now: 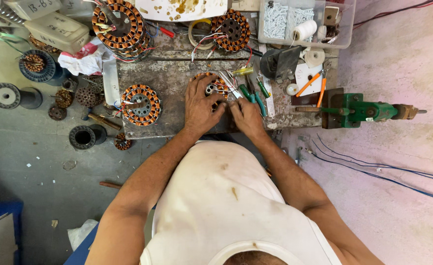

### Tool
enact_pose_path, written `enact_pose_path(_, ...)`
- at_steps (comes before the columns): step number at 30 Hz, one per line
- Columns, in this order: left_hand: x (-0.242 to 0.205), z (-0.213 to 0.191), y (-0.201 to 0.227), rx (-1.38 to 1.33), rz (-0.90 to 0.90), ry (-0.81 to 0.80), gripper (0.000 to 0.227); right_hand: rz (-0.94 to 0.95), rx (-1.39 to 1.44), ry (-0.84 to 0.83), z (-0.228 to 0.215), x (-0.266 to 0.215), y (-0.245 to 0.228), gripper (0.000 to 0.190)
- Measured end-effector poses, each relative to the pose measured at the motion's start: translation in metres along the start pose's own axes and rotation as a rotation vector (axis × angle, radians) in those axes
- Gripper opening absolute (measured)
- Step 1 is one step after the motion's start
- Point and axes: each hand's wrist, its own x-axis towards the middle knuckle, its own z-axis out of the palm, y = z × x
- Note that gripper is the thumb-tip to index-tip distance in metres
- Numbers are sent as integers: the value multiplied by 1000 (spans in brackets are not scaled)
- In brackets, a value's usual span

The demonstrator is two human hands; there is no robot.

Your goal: The person uses a soldering iron to heat and join wires on a circular copper-wound stator. They then use pliers and a red-handled tool to test or adjust connections on multiple stators placed on the workbench.

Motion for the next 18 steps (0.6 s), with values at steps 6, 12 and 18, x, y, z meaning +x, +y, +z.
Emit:
enact_pose_path(6, 4, -10, 9, -16, 63, 46, 17, 83, -52, -16, -34, 19, -4, 54)
enact_pose_path(12, 6, -30, 17, -110, 110, 10, 23, -479, -183, 292, -135, 66, -116, 30)
enact_pose_path(18, -2, -43, 21, -217, -40, 21, 22, -990, -542, 680, -237, 164, -248, 46)
